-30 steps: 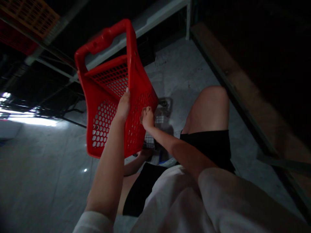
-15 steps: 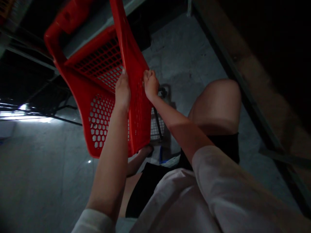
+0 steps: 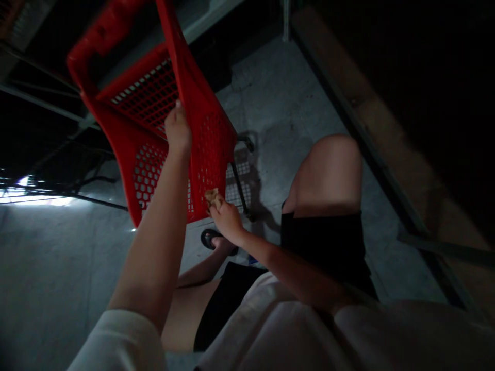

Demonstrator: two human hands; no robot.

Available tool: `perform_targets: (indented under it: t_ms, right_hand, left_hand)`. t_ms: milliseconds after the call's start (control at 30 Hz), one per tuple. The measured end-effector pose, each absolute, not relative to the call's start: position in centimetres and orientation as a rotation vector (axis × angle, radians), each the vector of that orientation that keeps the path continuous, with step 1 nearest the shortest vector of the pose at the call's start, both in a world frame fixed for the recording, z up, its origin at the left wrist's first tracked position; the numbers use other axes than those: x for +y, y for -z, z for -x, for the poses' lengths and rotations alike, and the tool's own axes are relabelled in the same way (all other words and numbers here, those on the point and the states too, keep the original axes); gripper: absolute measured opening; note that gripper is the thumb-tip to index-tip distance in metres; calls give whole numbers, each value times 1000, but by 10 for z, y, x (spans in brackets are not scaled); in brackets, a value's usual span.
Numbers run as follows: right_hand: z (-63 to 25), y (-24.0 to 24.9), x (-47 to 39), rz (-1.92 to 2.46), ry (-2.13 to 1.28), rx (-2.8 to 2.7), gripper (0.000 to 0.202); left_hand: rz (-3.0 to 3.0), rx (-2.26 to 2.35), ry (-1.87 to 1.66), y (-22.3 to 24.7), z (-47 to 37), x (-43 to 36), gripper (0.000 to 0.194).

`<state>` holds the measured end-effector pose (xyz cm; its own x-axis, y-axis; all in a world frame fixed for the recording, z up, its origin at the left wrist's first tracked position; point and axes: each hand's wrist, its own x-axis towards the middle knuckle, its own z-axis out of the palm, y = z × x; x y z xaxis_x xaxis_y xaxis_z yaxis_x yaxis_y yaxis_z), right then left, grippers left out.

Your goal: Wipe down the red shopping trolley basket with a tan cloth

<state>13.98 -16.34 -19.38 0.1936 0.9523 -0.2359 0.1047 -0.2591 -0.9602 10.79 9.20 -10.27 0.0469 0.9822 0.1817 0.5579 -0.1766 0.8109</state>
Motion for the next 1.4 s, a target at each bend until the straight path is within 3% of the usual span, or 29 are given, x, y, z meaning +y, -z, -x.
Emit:
perform_targets:
  t_ms: [200, 300, 400, 567, 800, 1000, 1100, 1200, 1267, 1333, 1400]
  right_hand:
    - [-127, 157, -130, 1455, -1155, -1016, 27]
    - [-132, 140, -73, 1465, -1070, -984, 26]
    - [-135, 133, -28, 1513, -1003, -938, 28]
    - [-118, 143, -60, 1491, -977, -1062, 33]
    - [-90, 170, -186, 1523, -1173, -1182, 37]
    - [-120, 162, -209, 1178, -1436, -1070, 44]
    - [-144, 145, -208, 1162, -1619, -1074, 60]
    - [-163, 127, -210, 1065, -1905, -1203, 81]
    - [-173, 113, -209, 993, -2057, -1411, 86]
    - [-183, 97, -199, 987, -1929, -1766, 75]
    - [-192, 81, -177, 994, -1495, -2127, 54]
  left_hand:
    - [-1723, 1622, -853, 104, -57, -5, 49]
    - [-1840, 1755, -524, 95, -22, -78, 60]
    - [-2001, 1970, -150, 81, 3, -127, 59]
    - [-2147, 2252, 299, 81, 10, -148, 66]
    - [-2141, 2318, 11, 97, -17, -148, 64]
    - [-2043, 1665, -954, 109, -40, -184, 49]
    - [-1905, 1392, -1293, 121, -47, -220, 48]
    - [-1577, 1497, -1507, 137, -54, -254, 56]
    - [-1216, 1627, -1561, 149, -54, -267, 45]
    - [-894, 1721, -1580, 160, -49, -270, 34]
    - [-673, 1805, -1625, 171, -40, -264, 33]
